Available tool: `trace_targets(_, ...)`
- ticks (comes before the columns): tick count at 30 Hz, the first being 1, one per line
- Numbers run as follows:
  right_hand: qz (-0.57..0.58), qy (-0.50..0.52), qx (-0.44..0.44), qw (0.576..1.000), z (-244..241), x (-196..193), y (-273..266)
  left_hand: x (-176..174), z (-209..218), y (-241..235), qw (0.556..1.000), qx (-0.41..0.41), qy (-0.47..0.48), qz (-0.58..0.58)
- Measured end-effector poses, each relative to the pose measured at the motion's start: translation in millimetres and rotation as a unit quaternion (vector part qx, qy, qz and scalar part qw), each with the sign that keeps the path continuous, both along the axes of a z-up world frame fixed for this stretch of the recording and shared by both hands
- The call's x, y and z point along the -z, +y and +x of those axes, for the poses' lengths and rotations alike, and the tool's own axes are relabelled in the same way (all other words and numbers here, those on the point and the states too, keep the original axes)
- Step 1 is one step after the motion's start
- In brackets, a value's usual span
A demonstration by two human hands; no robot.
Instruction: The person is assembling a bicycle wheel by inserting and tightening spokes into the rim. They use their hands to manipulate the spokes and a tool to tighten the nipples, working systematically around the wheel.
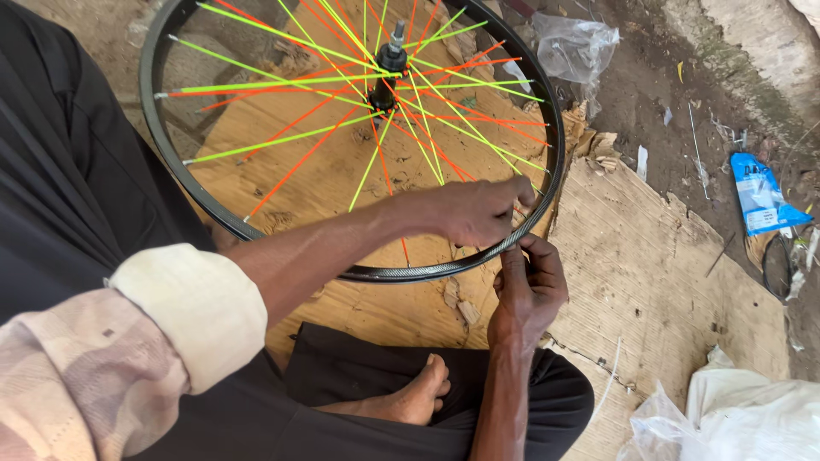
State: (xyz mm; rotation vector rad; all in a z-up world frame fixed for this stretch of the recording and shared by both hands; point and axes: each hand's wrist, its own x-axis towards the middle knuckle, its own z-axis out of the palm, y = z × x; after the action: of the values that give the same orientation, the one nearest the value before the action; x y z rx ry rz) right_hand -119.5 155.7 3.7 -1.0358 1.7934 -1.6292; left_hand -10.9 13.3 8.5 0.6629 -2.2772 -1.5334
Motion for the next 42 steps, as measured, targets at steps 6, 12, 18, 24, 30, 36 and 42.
trace_targets(6,0.010,-0.042,0.003,0.999,-5,0,-2,-1,32,20,0.992,-0.015,0.022,-0.123)
trace_targets(12,0.030,-0.089,-0.005,0.996,-6,4,0,-5,101,51,0.909,-0.055,0.066,-0.408)
trace_targets(18,0.000,-0.280,0.028,0.960,-23,8,1,-18,75,56,0.983,-0.013,-0.042,-0.176)
trace_targets(24,0.016,-0.434,0.038,0.900,-44,14,20,-2,26,43,0.988,-0.083,0.030,-0.124)
trace_targets(30,0.034,-0.317,0.063,0.946,-34,15,29,6,5,1,1.000,0.024,-0.012,-0.008)
trace_targets(36,0.019,-0.238,0.046,0.970,-20,6,26,4,18,-5,0.991,0.022,-0.004,0.134)
trace_targets(42,0.029,-0.221,0.038,0.974,-17,9,21,5,18,-5,0.994,0.000,0.034,0.100)
